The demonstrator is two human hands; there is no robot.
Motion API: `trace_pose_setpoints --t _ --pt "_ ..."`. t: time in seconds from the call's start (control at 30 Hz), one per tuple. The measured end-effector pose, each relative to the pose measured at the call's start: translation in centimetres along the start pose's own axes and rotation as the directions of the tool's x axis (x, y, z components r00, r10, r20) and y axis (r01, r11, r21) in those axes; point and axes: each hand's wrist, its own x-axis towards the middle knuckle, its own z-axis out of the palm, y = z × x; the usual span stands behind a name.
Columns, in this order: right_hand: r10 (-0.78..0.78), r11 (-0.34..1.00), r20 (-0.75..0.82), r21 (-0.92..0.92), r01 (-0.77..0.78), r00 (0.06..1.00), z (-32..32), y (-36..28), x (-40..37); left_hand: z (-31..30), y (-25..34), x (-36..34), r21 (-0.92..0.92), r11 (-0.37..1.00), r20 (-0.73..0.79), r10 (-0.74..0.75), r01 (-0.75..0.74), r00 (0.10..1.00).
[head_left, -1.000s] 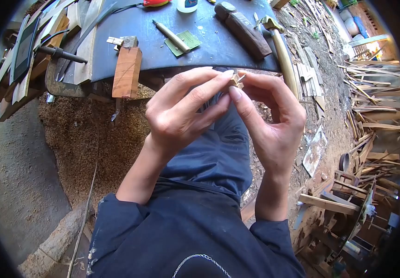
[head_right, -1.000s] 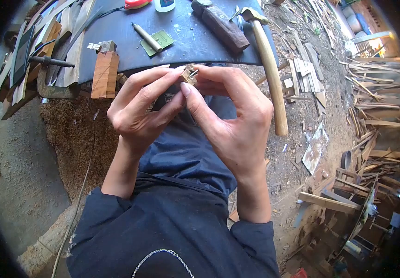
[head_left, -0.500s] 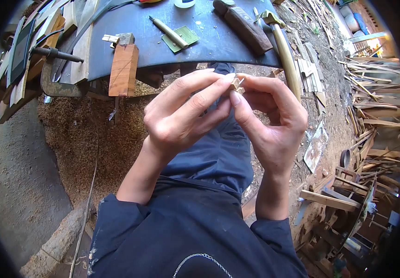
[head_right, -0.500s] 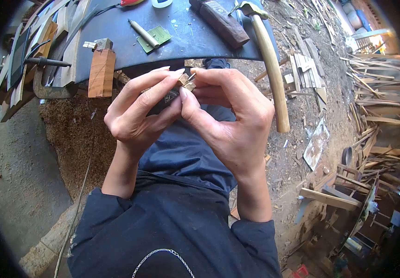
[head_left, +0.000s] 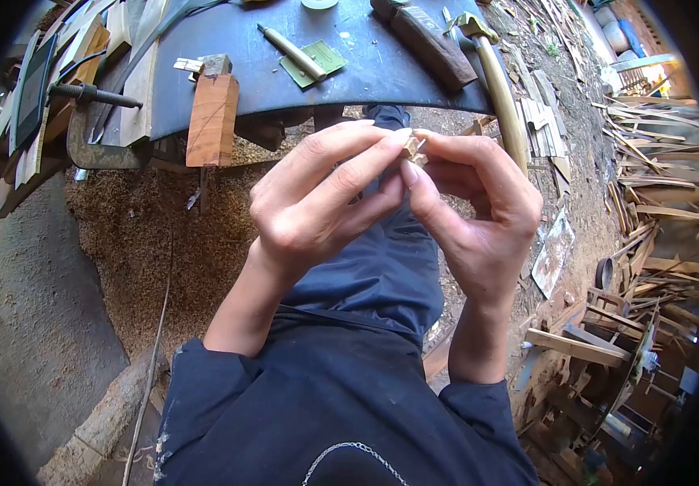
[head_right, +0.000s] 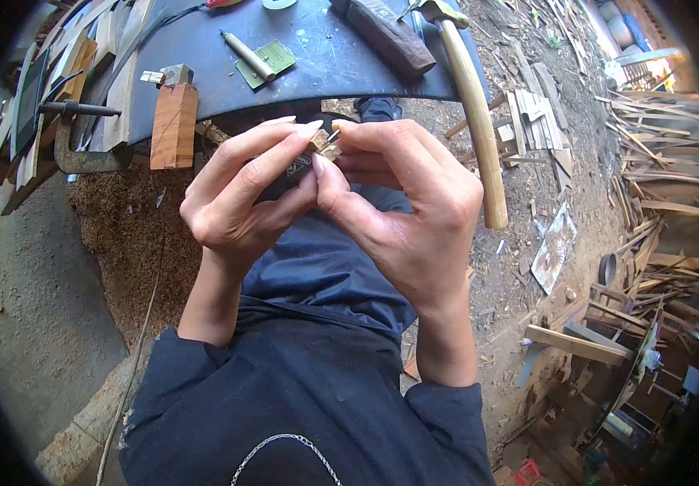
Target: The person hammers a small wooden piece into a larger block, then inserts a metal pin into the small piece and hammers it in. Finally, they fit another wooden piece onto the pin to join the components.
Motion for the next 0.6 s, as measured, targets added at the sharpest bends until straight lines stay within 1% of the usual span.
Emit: trace_pose_setpoints --t 0.23,0.33,0.43,0.53,0.6 --pt "-0.043 0.999 0.030 -0.008 0.043 0.999 -0.5 -0.3 0.1 -0.2 0.2 0.1 0.004 1.000 0.011 -0.003 0.003 1.000" --pt "-0.121 0.986 0.100 -0.105 0.131 0.988 -0.7 -0.6 0.2 -0.4 -0.3 -0.1 -0.018 1.000 0.037 0.002 -0.001 0.999" --pt "-0.091 0.990 0.117 -0.100 0.103 0.989 -0.7 -0.8 0.2 -0.5 -0.4 -0.3 0.003 1.000 0.024 0.006 -0.006 1.000" --pt "-0.107 0.991 0.109 -0.068 0.115 0.988 -0.5 -0.7 0.2 -1.1 -0.5 -0.3 -0.007 1.000 0.077 -0.018 0.019 0.997" --pt "-0.075 0.997 0.086 -0.009 0.076 0.994 -0.2 -0.6 -0.1 -1.2 -0.6 -0.1 -0.028 0.999 0.080 -0.021 0.024 0.997"
